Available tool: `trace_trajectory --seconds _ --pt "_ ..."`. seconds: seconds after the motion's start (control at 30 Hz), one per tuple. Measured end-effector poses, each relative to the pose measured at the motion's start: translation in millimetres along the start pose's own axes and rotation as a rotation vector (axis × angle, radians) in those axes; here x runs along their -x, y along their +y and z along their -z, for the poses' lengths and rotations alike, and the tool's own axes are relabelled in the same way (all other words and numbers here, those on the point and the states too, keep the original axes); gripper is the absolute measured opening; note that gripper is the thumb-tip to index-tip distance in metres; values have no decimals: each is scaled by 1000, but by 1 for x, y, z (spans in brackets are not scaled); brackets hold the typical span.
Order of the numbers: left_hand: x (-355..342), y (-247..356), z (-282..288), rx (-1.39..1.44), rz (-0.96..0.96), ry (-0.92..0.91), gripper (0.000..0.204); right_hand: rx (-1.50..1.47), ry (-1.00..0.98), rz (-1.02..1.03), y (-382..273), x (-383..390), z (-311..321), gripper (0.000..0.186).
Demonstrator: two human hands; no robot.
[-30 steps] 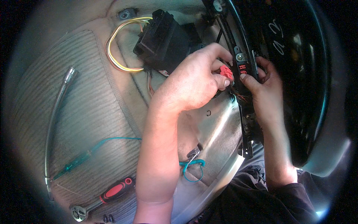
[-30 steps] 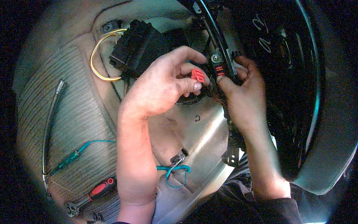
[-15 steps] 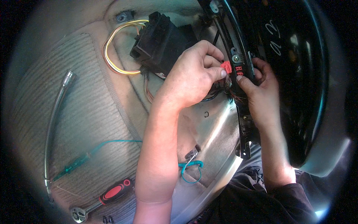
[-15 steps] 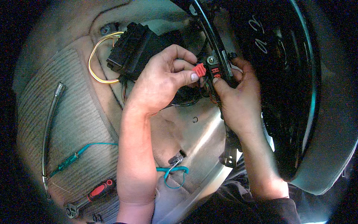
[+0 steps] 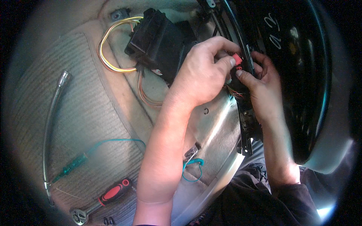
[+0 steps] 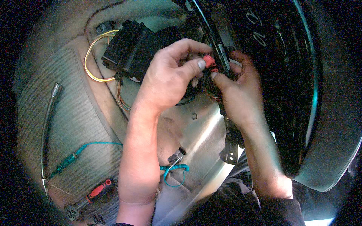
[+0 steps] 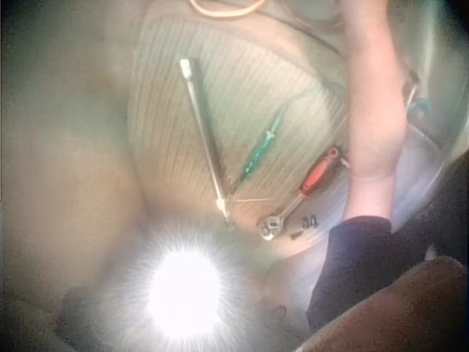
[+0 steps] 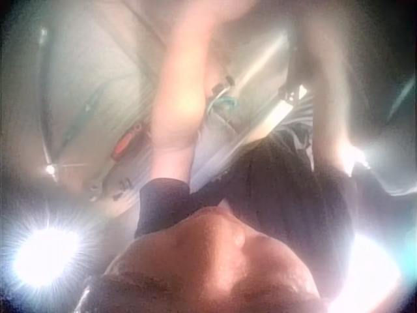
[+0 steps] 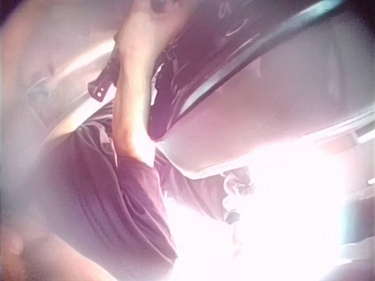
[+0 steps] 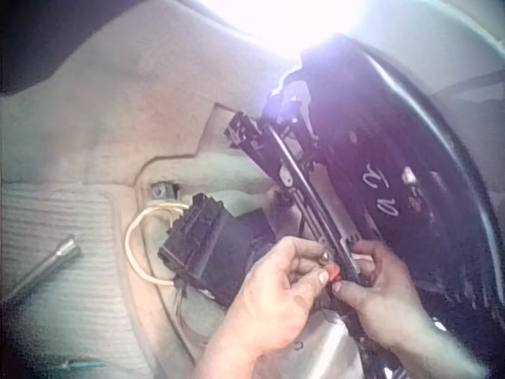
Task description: The person works on the motorcycle's electrical system, specifically focusing on the wiring and connectors near the headlight assembly. They repeatedly connect and disconnect a red electrical connector, manipulating the wires and components with their hands.
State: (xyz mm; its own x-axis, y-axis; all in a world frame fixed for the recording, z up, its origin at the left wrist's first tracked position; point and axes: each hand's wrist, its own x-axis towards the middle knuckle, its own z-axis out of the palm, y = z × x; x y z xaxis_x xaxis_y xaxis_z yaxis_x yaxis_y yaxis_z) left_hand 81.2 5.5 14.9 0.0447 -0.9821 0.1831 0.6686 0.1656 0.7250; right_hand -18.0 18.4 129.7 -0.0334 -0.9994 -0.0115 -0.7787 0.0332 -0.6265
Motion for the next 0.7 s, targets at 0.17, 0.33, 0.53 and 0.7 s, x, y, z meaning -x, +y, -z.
trace_trajectory --seconds 0.17,0.33,0.53,0.7 --pt "-1 1 1 -122 -24 9 12 1 -7 21 7 -2 4 56" --pt "1 9 2 -163 -6 3 13 -24 7 -12 3 -1 1 58" --pt "-2 -6 8 -12 -3 -37 13 5 12 -18 5 -2 0 58" --pt "-2 1 3 -51 15 -21 14 45 36 32 10 -6 1 57"
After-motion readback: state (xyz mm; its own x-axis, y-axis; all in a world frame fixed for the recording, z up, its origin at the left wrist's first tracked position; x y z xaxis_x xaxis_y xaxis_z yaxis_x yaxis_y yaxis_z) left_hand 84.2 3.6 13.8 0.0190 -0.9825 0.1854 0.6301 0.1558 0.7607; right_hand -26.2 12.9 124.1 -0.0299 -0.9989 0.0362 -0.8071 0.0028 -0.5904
